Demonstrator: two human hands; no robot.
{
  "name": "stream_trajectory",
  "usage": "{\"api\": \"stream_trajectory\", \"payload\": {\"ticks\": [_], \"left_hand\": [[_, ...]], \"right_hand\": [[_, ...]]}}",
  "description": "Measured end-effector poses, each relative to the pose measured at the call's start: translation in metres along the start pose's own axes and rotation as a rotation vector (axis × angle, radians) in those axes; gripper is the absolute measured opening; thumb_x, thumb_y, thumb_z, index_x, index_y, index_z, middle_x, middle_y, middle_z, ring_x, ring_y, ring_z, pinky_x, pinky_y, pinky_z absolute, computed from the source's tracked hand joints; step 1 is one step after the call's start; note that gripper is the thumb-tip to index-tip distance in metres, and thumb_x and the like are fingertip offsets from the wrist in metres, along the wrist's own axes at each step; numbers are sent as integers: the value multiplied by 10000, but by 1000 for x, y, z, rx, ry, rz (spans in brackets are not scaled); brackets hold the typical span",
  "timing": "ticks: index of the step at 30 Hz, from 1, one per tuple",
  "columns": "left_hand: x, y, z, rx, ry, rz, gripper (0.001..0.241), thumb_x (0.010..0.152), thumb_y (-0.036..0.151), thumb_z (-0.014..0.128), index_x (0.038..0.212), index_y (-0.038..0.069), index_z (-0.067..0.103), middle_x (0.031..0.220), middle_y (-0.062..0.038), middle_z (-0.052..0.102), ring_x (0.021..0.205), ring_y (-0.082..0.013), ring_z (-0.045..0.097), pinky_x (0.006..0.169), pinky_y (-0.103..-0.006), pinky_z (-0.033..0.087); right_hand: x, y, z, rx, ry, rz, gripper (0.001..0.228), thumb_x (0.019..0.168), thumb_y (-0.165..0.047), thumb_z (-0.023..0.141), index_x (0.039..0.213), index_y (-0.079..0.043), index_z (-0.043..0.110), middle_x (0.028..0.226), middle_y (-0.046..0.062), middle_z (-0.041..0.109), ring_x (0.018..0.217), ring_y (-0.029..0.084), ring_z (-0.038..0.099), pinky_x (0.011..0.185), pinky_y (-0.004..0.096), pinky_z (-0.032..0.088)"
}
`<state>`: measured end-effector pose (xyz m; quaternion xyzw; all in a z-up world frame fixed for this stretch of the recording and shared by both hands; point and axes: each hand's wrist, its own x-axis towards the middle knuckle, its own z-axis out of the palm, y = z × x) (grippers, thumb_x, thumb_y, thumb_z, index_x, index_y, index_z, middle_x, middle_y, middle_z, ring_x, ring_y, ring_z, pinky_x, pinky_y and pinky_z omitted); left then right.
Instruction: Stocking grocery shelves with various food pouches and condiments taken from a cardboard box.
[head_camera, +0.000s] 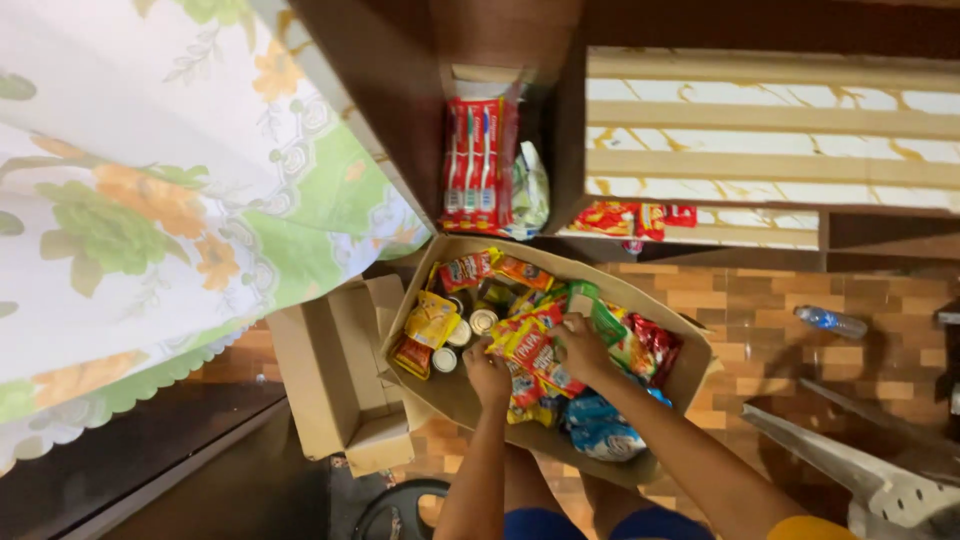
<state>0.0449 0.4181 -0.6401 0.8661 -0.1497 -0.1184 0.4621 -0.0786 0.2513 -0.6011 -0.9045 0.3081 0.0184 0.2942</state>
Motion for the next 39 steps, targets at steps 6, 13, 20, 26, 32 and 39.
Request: {"api": "stream_trajectory", "payload": {"ticks": [6,13,20,26,32,39], "left_hand": [[96,-87,52,1,-28,-101,279,821,88,709,1097,52,701,1009,-198,695,934,-386,669,831,-457,540],[129,-88,46,-90,-64,-295,345,847,113,642,1187,72,680,997,-198,753,931,-366,719,827,-465,558],[142,-58,21,-20,-86,-513,407,855,129,608,1244,192,712,1064,-149,766,990,-342,729,860,-462,563],[136,-96,47,11,-75,-427,409,847,132,636,1249,164,705,1084,-161,751,974,-366,713,844,-480,556],[127,-15,-10,-20,-81,-286,476,852,98,595,1321,133,670,1068,-192,715,957,-369,689,856,-466,542],[89,117,-74,-316,209,42,311,1041,196,519,1246,23,678,1191,-172,669,1107,-293,619,973,-374,478]], "right_hand": [[71,-10,83,181,125,-53,297,794,-65,763,1064,-160,683,1168,100,633,1177,327,584,1031,434,484],[136,-22,148,354,85,287,382,799,-136,777,1174,-167,711,1041,99,709,912,272,690,850,414,561],[199,-14,177,1096,-207,992,364,940,-225,632,1282,-349,648,937,-10,703,646,131,622,563,309,498],[217,35,203,1436,-272,1060,196,987,-317,667,1181,-291,652,939,-47,691,659,117,643,535,253,436],[165,-78,78,1462,-267,898,317,1007,-318,590,1312,-251,645,924,-97,719,592,94,572,508,235,400],[43,-126,-128,1160,-340,307,364,1017,-279,582,1275,-78,742,552,-35,493,474,76,439,461,251,363]]}}
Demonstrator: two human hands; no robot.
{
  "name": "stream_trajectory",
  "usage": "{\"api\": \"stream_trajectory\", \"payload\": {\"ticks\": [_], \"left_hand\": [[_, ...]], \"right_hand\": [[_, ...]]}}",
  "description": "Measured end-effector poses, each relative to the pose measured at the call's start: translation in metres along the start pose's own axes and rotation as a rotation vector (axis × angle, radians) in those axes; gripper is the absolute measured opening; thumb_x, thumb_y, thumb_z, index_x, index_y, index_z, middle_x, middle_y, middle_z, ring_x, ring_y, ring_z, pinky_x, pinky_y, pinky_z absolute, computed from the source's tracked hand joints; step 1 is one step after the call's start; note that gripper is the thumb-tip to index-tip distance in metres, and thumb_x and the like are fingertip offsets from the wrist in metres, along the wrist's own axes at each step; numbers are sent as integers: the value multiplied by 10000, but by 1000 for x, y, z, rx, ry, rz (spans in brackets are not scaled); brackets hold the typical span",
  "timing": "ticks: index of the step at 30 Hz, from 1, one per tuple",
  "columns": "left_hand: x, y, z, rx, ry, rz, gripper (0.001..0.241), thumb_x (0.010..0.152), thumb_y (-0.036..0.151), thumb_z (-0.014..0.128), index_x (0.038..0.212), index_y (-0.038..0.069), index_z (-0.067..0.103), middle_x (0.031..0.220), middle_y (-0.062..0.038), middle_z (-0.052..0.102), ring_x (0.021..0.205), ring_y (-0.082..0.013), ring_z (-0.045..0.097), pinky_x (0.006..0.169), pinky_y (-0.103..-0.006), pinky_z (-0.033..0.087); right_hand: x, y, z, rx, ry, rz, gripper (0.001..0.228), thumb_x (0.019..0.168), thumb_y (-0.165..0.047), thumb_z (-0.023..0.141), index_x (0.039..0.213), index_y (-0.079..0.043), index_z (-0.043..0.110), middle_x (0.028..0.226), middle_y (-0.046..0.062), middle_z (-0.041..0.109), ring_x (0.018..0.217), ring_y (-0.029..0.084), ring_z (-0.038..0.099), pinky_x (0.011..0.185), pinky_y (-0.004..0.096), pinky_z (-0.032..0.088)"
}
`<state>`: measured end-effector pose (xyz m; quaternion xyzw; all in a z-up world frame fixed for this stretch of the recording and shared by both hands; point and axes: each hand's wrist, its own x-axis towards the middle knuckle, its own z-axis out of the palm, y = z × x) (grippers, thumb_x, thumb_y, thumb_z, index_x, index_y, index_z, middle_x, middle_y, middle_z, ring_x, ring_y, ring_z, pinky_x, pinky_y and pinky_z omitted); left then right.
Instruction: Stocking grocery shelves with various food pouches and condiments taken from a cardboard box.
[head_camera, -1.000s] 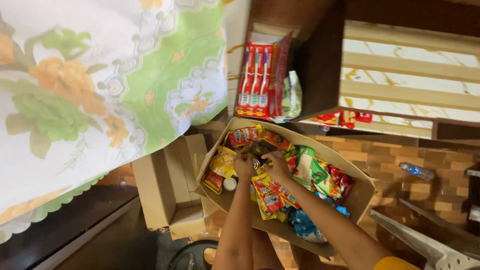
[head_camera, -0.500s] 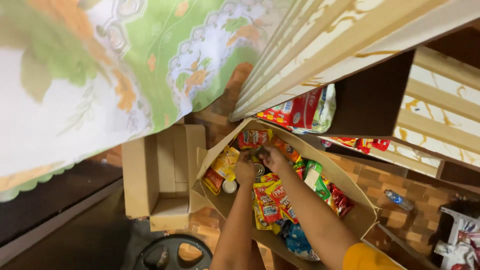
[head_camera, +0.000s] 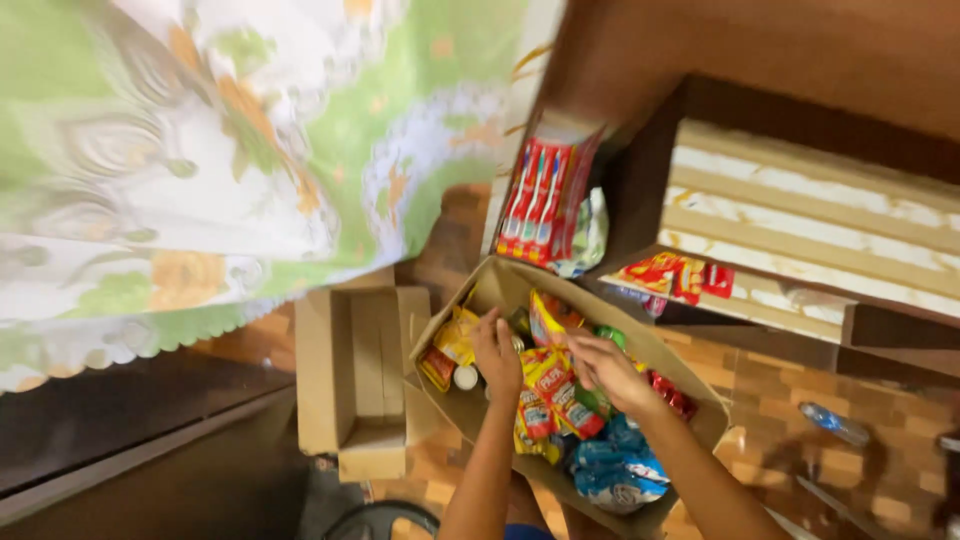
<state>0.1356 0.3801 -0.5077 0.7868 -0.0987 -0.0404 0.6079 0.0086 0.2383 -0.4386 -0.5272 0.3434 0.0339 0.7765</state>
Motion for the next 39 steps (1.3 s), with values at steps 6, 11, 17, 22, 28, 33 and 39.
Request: {"api": "stream_trajectory", "payload": {"ticks": [6,11,17,22,28,33,39], "left_hand": [[-75,68,8,-477,-658,-304,618,1111,485,257,1250,41,663,1174,-92,711,1053,-171,636,965,-320,491],[-164,260,-21,-364,-602,-300,503,1068,423,426,1260,16,650,1131,-67,716,1014,-164,632,933,-325,503],[-193,296,-35,-646,-739,-370,350,931,97,679,1265,7,623,1143,-69,732,1014,-174,687,901,-333,551],[-192,305,-70,-811,-921,-542,546,854,-83,717,1364,30,558,1135,-100,719,961,-217,692,803,-344,549],[-175,341,-82,-861,-1027,-546,694,758,-167,668,1383,83,499,1213,-53,695,1087,-169,696,895,-320,578],[-163,324,-84,-719,-1141,-377,544,840,-113,725,1345,19,574,1207,-93,694,1043,-187,676,874,-318,562],[-137,347,-77,-379,-1286,-103,308,1039,242,663,1262,30,648,1025,43,647,885,-32,546,784,-213,454]], "right_hand": [[-140,-105,-65,181,-143,-179,236,1018,-228,590,1011,-14,689,970,33,686,544,110,523,499,266,420],[-231,-85,-80,250,-16,-220,313,985,-251,588,1286,-180,540,1153,41,710,625,106,559,516,243,417],[-230,-4,-84,350,6,-19,374,1033,-278,585,1357,-92,571,1069,37,689,797,130,637,677,322,511],[-279,-42,-51,482,-94,-24,346,1069,-261,599,1277,16,594,1067,125,712,913,203,700,801,363,568],[-331,-105,-18,306,27,-217,397,968,-168,610,1354,-74,604,1149,-4,727,972,73,673,832,262,528],[-348,-111,1,252,99,-357,423,976,-147,666,1392,-100,604,1004,-12,687,698,35,555,543,214,453],[-362,-112,13,455,223,-400,412,980,-164,663,1385,-111,606,992,-6,691,664,41,563,508,210,442]]}}
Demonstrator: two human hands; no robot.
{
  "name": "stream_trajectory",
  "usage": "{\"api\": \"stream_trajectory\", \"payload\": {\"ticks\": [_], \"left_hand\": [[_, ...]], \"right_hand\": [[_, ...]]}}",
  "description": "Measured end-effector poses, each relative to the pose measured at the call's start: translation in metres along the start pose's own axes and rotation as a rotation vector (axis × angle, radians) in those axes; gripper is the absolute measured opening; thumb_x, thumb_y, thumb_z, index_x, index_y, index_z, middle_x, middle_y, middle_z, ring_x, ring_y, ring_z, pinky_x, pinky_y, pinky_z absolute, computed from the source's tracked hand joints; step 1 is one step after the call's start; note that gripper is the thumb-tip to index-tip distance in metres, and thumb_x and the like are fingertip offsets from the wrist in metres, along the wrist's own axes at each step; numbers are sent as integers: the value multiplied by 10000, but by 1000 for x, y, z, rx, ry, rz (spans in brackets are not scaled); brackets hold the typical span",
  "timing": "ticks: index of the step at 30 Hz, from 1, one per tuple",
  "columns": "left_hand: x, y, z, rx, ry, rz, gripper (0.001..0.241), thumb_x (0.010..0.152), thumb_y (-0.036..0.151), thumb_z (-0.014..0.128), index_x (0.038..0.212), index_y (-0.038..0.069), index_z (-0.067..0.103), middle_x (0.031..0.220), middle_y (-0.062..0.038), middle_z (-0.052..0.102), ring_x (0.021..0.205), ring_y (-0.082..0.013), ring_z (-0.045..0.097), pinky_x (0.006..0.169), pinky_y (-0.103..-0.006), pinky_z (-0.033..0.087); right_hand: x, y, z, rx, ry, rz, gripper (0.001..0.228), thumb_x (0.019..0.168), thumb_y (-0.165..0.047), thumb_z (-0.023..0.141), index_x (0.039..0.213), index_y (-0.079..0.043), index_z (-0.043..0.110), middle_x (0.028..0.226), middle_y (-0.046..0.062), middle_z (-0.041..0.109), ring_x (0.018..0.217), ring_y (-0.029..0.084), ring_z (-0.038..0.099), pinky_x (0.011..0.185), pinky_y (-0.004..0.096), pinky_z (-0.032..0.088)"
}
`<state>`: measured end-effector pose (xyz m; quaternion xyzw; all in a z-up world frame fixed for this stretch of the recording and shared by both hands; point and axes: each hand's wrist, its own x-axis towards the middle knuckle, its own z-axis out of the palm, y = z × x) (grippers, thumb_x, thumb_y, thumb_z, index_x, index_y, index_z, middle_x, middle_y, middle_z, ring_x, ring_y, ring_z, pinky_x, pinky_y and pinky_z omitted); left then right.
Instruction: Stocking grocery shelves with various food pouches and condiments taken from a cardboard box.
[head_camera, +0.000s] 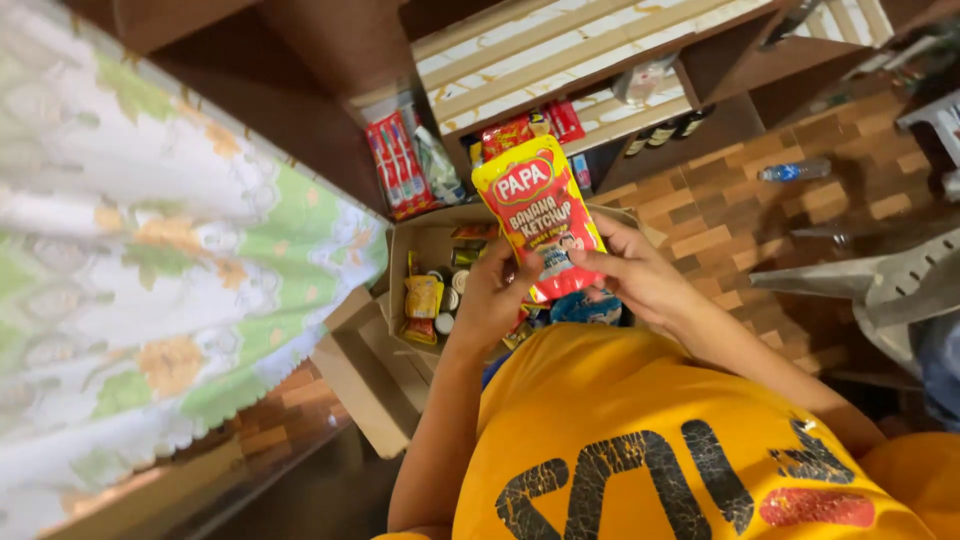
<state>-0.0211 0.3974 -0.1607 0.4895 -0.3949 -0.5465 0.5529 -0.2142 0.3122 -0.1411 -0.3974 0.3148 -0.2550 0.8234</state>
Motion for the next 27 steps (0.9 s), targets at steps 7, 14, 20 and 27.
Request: {"api": "stream_trajectory", "payload": {"ticks": [7,14,20,27], "left_hand": [[34,-12,-3,64,-260,-169,325,1025,336,657,1148,35,658,798,70,559,660,-27,442,577,-236,366],[41,-63,-5,237,110,-18,527,1142,433,379,935,15,625,757,-23,633,665,-146,541,617,-329,436],[49,-32,-1,249,228,128,471,1130,377,408,1005,-19,629,850,-113,676,756,-219,609,700,-392,500],[59,-31,-17,7,259,54,429,1112,346,381,1094,4,639,996,-24,709,915,-130,627,830,-316,514]], "right_hand": [[18,35,-12,239,307,-90,369,1058,-290,585,1265,13,618,1126,101,743,922,154,731,827,334,617],[31,51,-2,247,341,-157,375,1087,-303,542,1266,11,639,1158,107,735,973,161,711,887,348,583],[65,34,0,194,330,-188,432,1089,-341,502,1319,8,612,1227,102,714,1082,168,687,973,351,555],[69,23,4,260,222,-121,436,1045,-364,535,1305,-26,623,1212,82,723,1074,171,696,964,354,566]]}}
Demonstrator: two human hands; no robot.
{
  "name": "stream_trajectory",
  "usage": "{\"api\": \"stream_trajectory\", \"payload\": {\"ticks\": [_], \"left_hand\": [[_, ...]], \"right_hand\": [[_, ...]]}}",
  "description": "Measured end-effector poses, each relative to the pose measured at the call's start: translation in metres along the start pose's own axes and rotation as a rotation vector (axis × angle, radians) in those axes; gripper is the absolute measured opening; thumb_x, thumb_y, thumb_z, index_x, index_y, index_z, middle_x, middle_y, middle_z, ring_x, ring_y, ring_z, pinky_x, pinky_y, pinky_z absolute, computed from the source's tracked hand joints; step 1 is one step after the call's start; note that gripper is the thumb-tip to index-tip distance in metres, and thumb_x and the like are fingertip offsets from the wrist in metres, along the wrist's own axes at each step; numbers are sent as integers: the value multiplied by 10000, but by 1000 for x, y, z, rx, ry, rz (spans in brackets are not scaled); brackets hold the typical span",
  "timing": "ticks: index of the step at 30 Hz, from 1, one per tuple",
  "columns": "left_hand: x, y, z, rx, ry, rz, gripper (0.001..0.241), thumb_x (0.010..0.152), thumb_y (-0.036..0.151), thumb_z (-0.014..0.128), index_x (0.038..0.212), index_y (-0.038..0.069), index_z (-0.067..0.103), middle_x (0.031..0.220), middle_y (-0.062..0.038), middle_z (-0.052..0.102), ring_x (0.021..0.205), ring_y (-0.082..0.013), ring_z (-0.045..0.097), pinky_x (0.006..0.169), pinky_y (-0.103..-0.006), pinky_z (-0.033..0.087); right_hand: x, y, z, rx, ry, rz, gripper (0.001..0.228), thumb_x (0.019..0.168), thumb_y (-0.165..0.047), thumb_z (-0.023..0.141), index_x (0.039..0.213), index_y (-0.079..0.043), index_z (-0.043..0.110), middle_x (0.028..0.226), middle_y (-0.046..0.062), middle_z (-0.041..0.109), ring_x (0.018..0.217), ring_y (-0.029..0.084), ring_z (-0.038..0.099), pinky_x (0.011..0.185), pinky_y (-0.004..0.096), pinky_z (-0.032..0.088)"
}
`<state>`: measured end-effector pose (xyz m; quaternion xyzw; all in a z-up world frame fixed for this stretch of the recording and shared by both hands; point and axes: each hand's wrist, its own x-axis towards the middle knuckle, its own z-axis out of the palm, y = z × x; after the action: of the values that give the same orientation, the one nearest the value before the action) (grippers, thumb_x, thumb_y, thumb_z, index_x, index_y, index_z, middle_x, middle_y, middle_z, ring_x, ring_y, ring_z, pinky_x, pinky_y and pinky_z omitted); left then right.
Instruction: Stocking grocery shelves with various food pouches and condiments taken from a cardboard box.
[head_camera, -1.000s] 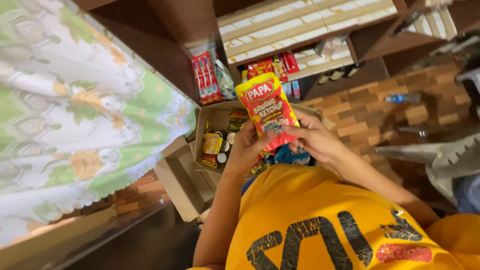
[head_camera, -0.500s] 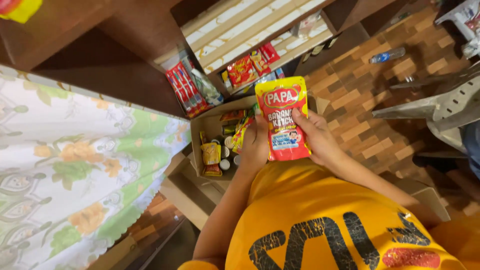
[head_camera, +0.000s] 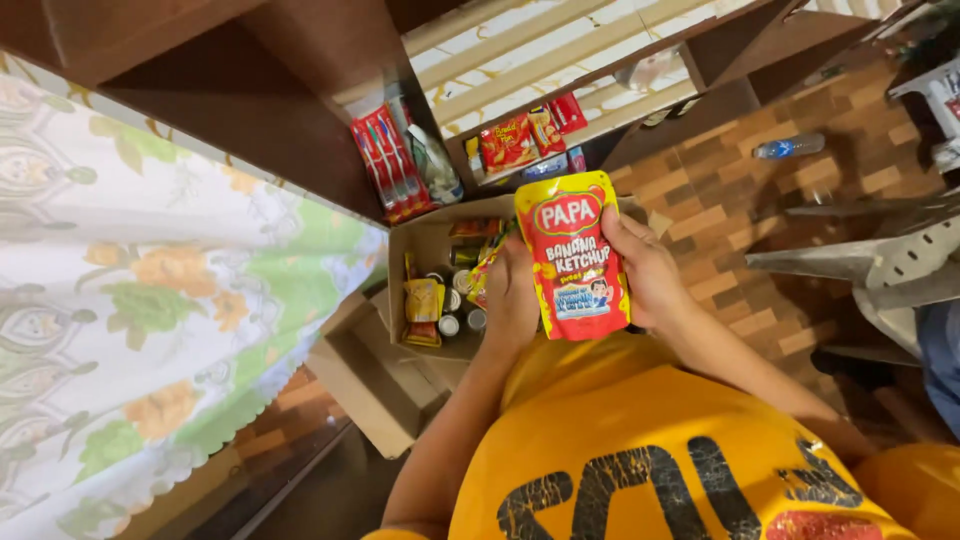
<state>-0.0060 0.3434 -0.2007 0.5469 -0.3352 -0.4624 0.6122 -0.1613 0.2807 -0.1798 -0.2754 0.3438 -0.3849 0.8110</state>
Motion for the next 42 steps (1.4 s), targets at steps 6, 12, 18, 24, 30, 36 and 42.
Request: {"api": "stream_trajectory", "payload": {"ticks": [6,12,18,24,30,36,42], "left_hand": [[1,-23,-3,28,-11,109,423,1192,350,463,1046,-5,640,905,-29,655,827,-87,560,755,-285,499],[7,-8,14,-317,-121,-97,429,1112,406,494,1162,14,662,1039,-29,713,889,-73,649,807,-269,546],[13,-12,20,-551,-10,-166,447,1089,417,513,1240,11,619,1125,-52,713,951,-104,688,864,-298,562],[23,1,2,-402,-77,-246,400,1034,340,589,1271,19,568,1068,-53,715,827,-103,679,680,-276,540],[2,20,-5,-127,-501,-392,509,967,157,694,1412,92,455,815,6,578,499,-42,440,415,-243,351],[-1,44,-2,-108,-576,-41,505,1022,117,654,1454,75,396,1045,-13,602,814,-99,512,685,-316,441],[7,-7,-28,204,-387,-98,399,1154,346,399,1192,5,601,949,-84,687,817,-200,623,753,-373,524]], "right_hand": [[-4,14,-10,-77,-29,-33,402,1110,-334,577,1325,2,631,1203,96,712,1037,146,679,930,325,565],[2,0,3,-185,-15,-143,461,1084,-285,584,1434,14,584,1253,107,713,1063,132,689,954,313,566],[6,7,-11,-27,-25,35,426,1043,-267,589,1382,-9,594,1189,114,738,996,153,718,890,334,593],[5,20,-14,64,21,184,364,1028,-271,619,1272,-2,635,1121,105,748,939,166,740,845,351,616],[15,21,-25,99,56,176,294,1037,-204,677,1218,28,671,1050,110,759,859,173,733,728,324,588],[1,13,-6,73,38,29,295,942,-54,705,1231,-7,668,1126,94,750,980,167,731,865,345,609],[-7,16,-9,35,-44,-51,283,979,-47,694,1253,14,659,1177,116,738,1029,177,722,923,373,605]]}}
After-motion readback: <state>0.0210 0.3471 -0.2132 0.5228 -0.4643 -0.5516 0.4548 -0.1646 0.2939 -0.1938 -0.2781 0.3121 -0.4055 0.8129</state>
